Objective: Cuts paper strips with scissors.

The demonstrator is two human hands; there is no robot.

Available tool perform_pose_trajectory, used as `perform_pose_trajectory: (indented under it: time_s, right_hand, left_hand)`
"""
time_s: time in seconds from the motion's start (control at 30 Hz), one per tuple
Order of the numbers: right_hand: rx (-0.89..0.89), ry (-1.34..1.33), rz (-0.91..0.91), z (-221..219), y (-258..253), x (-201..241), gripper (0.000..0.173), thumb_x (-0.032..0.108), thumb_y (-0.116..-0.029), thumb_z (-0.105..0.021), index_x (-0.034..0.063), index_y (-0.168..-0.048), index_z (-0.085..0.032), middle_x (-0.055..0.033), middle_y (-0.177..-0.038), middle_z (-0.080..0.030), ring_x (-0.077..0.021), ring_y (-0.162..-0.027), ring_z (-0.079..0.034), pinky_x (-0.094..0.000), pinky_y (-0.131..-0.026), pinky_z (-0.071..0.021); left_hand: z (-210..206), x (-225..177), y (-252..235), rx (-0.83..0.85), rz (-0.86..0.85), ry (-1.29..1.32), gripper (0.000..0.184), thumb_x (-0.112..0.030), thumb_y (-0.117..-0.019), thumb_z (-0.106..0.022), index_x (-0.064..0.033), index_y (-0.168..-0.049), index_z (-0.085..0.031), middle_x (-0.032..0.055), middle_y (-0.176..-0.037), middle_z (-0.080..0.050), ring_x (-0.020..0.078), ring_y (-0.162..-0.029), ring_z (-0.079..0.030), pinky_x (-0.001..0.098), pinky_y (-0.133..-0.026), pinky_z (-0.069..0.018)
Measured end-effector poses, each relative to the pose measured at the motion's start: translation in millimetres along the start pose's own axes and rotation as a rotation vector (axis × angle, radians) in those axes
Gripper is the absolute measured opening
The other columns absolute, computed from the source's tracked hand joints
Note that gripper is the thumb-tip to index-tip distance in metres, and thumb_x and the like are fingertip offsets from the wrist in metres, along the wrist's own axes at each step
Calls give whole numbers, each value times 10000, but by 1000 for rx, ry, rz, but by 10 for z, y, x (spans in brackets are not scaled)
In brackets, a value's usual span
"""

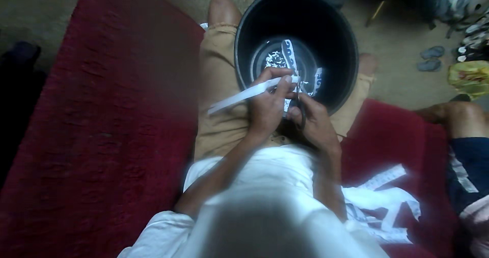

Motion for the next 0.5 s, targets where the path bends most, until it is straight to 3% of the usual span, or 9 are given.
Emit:
perform_pose_trajectory:
  time_s: [0.5]
  right_hand:
    - [-2, 14, -13, -3, 16, -5, 432, 470, -1038, -535, 129, -1293, -610, 8, -703, -571, -80, -488, -491, -217, -404, -424]
  left_hand:
    - [3, 14, -6, 0, -8, 11, 131, 31, -997, -592, 71, -1111, -643, 139, -946, -713, 194, -778, -731, 343, -749, -650]
Point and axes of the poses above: each hand's wrist, its own y-axis away from the middle knuckle, its own z-axis out of the back of the hand, x = y × z, the point moved 3 cm from there along -y, towards the middle knuckle
